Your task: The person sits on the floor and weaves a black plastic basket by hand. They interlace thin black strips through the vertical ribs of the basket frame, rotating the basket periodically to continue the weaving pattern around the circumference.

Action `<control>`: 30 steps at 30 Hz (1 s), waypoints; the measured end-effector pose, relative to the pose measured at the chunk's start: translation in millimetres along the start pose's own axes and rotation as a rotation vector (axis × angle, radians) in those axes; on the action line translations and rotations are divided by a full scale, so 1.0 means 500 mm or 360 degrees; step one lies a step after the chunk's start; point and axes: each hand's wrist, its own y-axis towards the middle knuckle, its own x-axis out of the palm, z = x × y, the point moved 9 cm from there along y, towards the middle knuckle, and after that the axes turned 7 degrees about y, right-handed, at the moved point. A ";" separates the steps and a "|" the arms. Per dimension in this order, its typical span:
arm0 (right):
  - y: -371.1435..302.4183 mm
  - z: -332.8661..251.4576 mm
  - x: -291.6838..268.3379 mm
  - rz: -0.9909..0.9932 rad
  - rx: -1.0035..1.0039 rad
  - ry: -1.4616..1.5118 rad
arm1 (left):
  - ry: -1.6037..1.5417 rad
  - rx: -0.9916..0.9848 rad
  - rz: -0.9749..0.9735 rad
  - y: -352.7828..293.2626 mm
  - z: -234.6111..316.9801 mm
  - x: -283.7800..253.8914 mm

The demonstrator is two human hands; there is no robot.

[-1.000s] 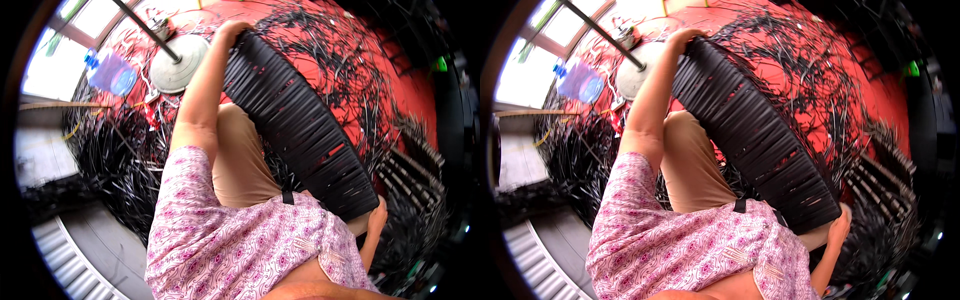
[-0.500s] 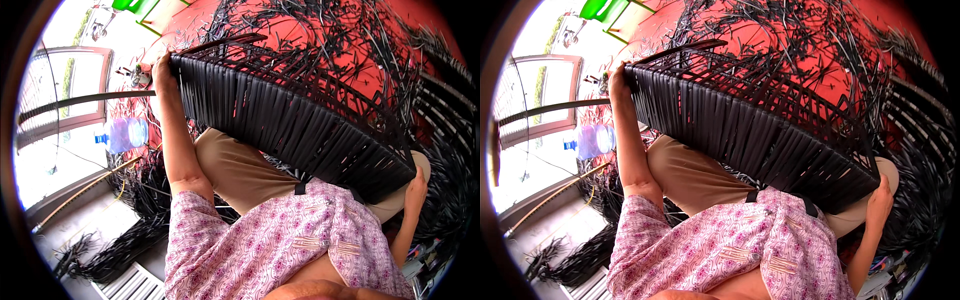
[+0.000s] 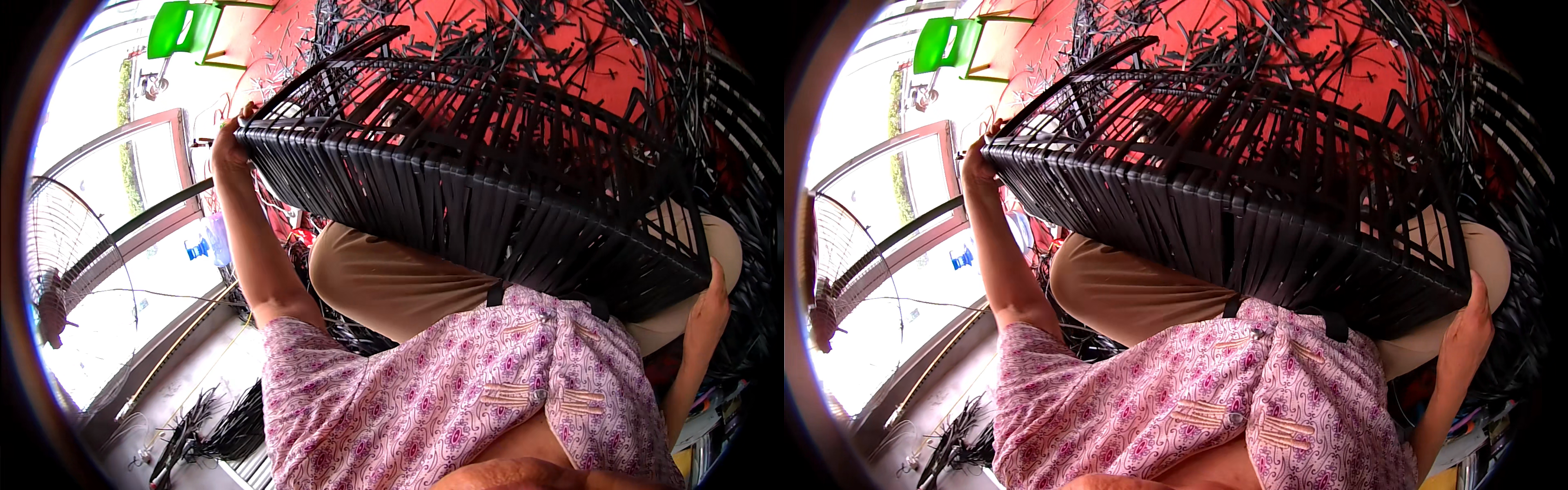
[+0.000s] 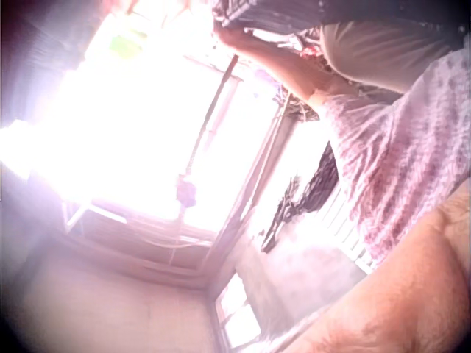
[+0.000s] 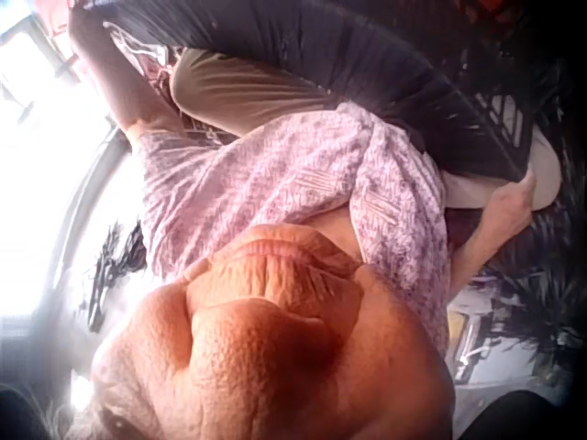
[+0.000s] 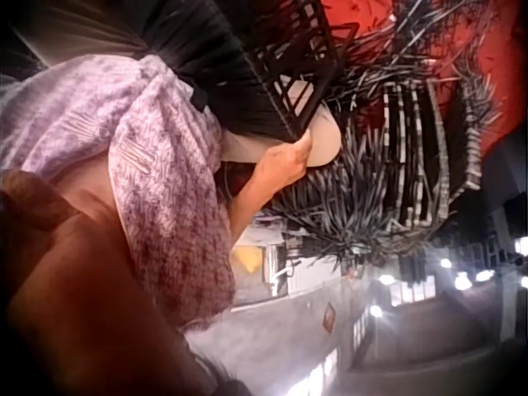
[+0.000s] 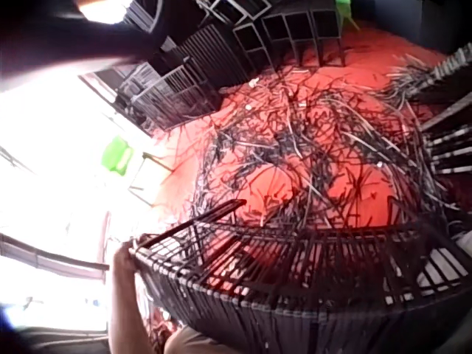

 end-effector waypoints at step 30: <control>0.003 -0.010 0.000 0.0023 0.0031 0.0089 | 0.0556 0.0050 0.0075 0.014 0.041 0.052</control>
